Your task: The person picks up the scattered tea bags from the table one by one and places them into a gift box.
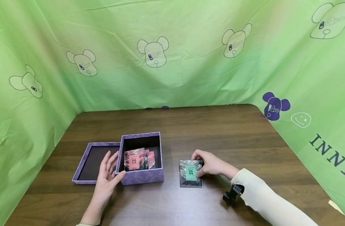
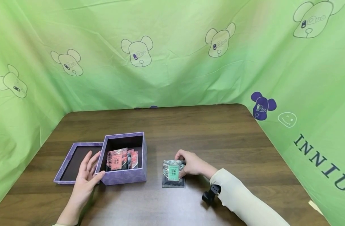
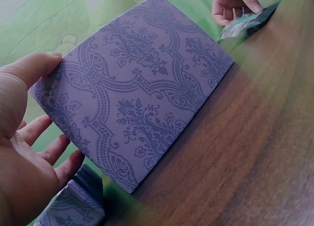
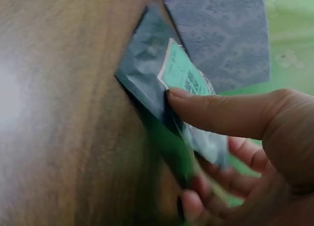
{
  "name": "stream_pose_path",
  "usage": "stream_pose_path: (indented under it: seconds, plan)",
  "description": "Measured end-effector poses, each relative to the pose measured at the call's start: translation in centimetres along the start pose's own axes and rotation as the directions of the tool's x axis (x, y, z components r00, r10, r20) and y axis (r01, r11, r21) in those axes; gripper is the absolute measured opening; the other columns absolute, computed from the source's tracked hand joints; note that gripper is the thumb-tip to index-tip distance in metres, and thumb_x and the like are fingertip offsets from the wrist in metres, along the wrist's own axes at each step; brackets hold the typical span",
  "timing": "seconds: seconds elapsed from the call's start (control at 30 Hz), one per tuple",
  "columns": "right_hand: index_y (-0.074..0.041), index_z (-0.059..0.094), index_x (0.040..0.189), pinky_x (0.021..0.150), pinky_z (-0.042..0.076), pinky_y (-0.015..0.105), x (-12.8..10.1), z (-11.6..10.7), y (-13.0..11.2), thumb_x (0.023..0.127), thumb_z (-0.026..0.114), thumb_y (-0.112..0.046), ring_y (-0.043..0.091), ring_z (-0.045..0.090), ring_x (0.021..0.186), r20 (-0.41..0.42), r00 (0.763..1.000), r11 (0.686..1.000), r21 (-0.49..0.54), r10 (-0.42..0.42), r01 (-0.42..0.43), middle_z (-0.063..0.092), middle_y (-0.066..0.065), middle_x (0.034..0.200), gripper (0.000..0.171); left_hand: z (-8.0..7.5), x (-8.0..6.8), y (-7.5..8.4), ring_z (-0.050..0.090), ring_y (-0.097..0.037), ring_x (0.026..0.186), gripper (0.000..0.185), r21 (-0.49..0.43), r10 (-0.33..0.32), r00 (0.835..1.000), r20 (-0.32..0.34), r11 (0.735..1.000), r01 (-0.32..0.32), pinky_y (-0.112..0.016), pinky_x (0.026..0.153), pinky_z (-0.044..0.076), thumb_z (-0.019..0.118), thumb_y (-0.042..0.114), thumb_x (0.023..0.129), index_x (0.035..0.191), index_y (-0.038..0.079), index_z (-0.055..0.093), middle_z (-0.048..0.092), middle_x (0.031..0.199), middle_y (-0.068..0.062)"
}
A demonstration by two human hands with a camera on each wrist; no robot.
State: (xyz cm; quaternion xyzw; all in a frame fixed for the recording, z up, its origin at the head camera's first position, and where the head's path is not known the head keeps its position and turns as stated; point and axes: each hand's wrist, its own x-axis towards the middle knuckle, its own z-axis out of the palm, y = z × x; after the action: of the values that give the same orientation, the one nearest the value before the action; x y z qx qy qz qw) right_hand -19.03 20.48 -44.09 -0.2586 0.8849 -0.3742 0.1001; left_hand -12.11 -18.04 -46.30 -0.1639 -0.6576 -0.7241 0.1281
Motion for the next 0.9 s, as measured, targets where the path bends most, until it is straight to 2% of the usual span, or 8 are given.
stream_pose_path:
  seconds: [0.1,0.17,0.27,0.37,0.5,0.9]
  plan:
    - [-0.005,0.057,0.096,0.073,0.046,0.029,0.1,-0.4,0.2,0.061,0.083,0.007,0.011,0.057,0.077,0.017,1.000,0.993,0.116,0.015,-0.017,0.065,-0.001,0.084,0.045,0.0,0.0,0.0,0.041,-0.001,0.132,0.084,-0.004,0.011,1.000,0.004,1.000,-0.011,-0.015,0.102,0.035,0.054,-0.021,0.089,0.157,0.011,0.016,0.043,0.147,0.014]
    - [-0.001,0.058,0.096,0.067,0.050,0.030,0.1,-0.6,0.1,0.065,0.079,0.011,0.013,0.059,0.074,0.032,0.999,0.978,0.204,0.044,-0.049,0.067,0.003,0.084,0.040,0.0,0.0,0.0,0.041,-0.001,0.132,0.085,-0.009,0.014,1.000,0.004,1.000,-0.014,-0.015,0.102,0.035,0.054,-0.021,0.088,0.157,0.011,0.017,0.044,0.147,0.013]
    - [0.006,0.058,0.099,0.056,0.055,0.034,0.0,-1.1,0.0,0.069,0.072,0.017,0.017,0.061,0.069,0.059,0.994,0.935,0.337,0.096,-0.110,0.067,0.008,0.084,0.035,0.0,0.0,-0.1,0.042,-0.002,0.132,0.085,-0.018,0.021,1.000,0.006,1.000,-0.021,-0.016,0.102,0.036,0.054,-0.022,0.088,0.156,0.011,0.017,0.044,0.147,0.012]
    - [0.011,0.058,0.102,0.053,0.056,0.036,0.0,-1.4,-0.2,0.070,0.068,0.021,0.019,0.063,0.067,0.079,0.988,0.895,0.419,0.133,-0.154,0.066,0.009,0.083,0.035,0.0,0.0,-0.2,0.042,-0.002,0.132,0.085,-0.019,0.023,1.000,0.008,1.000,-0.023,-0.016,0.102,0.036,0.054,-0.022,0.088,0.156,0.011,0.017,0.044,0.147,0.012]
    - [0.016,0.058,0.105,0.055,0.057,0.035,0.1,-1.8,-0.4,0.071,0.066,0.022,0.018,0.063,0.067,0.098,0.986,0.875,0.454,0.137,-0.166,0.066,0.009,0.083,0.036,0.0,-0.1,0.0,0.041,-0.001,0.132,0.085,-0.005,0.008,1.000,-0.002,1.000,-0.008,-0.015,0.102,0.036,0.055,-0.021,0.088,0.157,0.011,0.016,0.044,0.147,0.013]
    - [0.020,0.056,0.113,0.056,0.057,0.034,1.2,-3.6,-1.9,0.076,0.066,0.018,0.017,0.066,0.067,0.112,0.987,0.857,0.492,0.112,-0.154,0.069,0.013,0.088,0.039,0.1,0.0,0.1,0.041,0.000,0.132,0.084,-0.004,0.010,1.000,0.003,1.000,-0.010,-0.015,0.102,0.035,0.055,-0.020,0.089,0.157,0.011,0.017,0.043,0.147,0.013]
